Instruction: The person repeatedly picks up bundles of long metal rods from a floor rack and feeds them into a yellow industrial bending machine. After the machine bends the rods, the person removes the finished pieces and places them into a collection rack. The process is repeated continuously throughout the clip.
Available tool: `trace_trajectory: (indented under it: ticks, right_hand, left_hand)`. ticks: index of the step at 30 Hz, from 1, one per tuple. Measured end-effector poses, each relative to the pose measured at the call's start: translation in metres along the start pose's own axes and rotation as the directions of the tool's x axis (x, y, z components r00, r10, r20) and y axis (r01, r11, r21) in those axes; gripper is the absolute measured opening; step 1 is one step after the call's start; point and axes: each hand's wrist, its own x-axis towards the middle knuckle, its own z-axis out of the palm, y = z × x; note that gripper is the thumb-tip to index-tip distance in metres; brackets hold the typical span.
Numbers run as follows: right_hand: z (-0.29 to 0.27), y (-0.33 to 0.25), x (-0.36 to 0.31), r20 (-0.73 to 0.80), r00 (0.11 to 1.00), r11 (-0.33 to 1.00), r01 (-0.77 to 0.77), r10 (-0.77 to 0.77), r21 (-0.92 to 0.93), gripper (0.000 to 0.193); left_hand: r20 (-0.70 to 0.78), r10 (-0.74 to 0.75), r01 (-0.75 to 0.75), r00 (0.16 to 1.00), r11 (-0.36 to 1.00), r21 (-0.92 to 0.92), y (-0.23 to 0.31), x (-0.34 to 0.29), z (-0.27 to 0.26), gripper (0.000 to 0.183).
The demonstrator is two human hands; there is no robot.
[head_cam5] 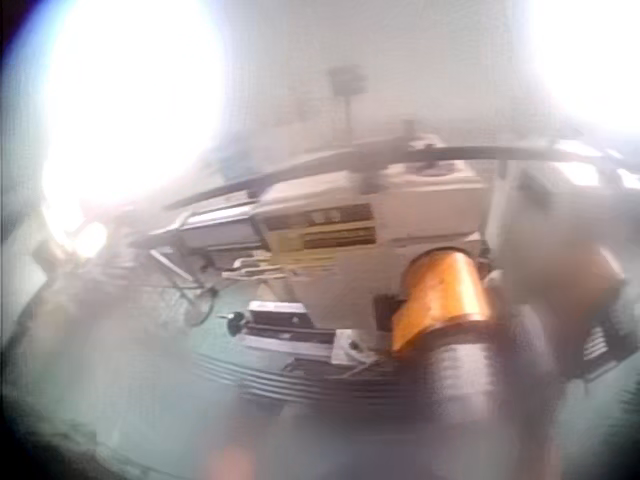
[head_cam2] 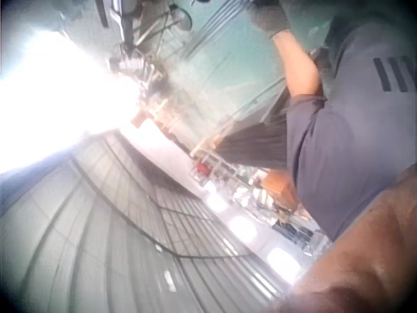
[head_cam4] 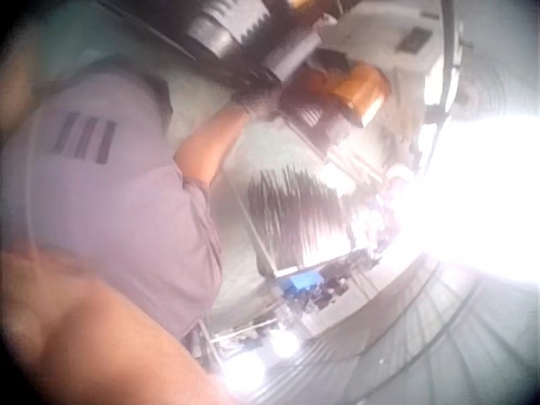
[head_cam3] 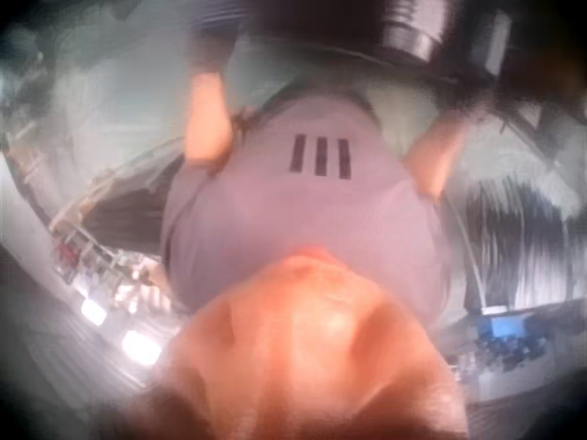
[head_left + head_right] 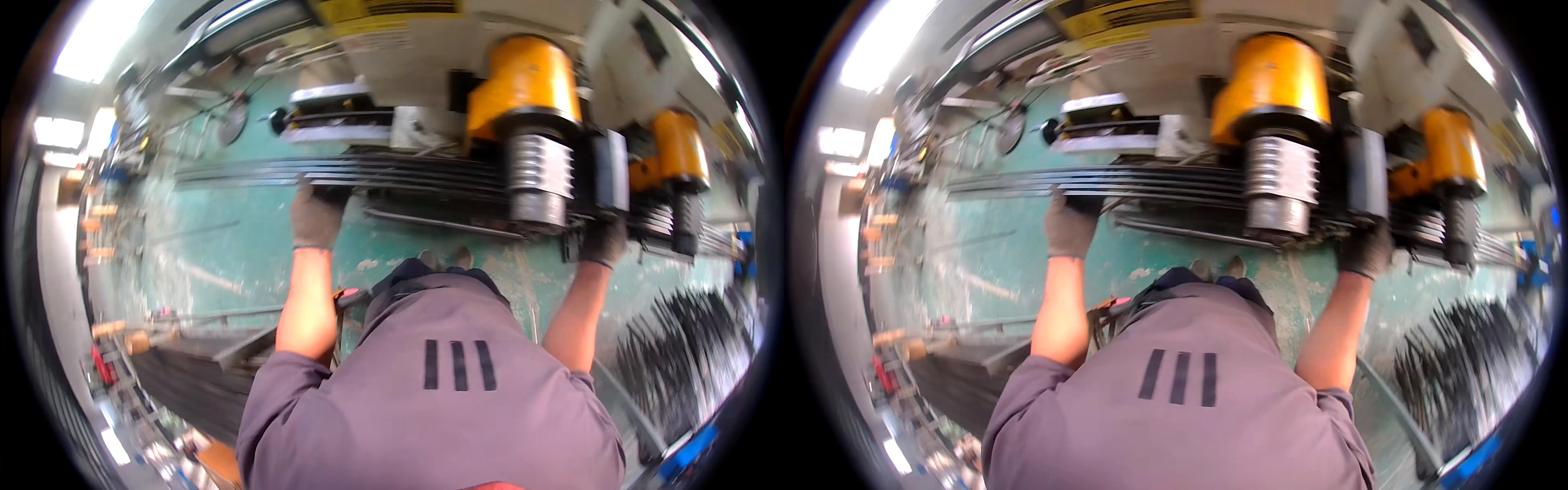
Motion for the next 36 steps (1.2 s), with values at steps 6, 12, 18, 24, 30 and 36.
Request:
trace_trajectory:
  ticks: [6, 12, 18, 24, 30, 36]
  right_hand:
    - [-0.074, -0.038, 0.061, 0.264, 0.91, 0.545, 0.404, -0.32, -0.734, 0.029]
    - [-0.023, -0.074, 0.041, -0.124, 0.972, 0.95, 0.16, -0.199, -0.269, 0.035]
    - [-0.033, -0.026, 0.01, -0.248, 0.938, 0.934, 0.156, -0.242, -0.321, 0.034]
    - [-0.089, 0.074, -0.054, -0.473, 0.873, 0.899, -0.109, -0.118, -0.424, 0.034]
    - [-0.141, 0.117, -0.089, -0.468, 0.879, -0.3, -0.471, -0.089, -0.829, 0.035]
    - [-0.172, 0.137, -0.091, -0.398, 0.857, -0.916, 0.391, 0.327, 0.089, 0.036]
  left_hand:
    - [-0.247, 0.161, -0.181, 0.955, 0.982, -0.062, 0.033, 0.013, -0.004, 0.052]
    - [-0.318, 0.274, -0.304, 0.908, 0.951, -0.047, 0.121, 0.03, -0.076, 0.049]
    - [-0.328, 0.465, -0.466, 0.822, 0.881, 0.083, 0.249, 0.051, -0.155, 0.042]
    - [-0.398, 0.537, -0.506, 0.744, 0.842, 0.19, 0.355, 0.076, -0.207, 0.036]
    - [-0.41, 0.501, -0.442, 0.762, 0.865, 0.236, 0.397, 0.084, -0.237, 0.032]
    - [-0.244, 0.435, -0.33, 0.867, 0.867, 0.373, 0.382, 0.064, -0.205, 0.04]
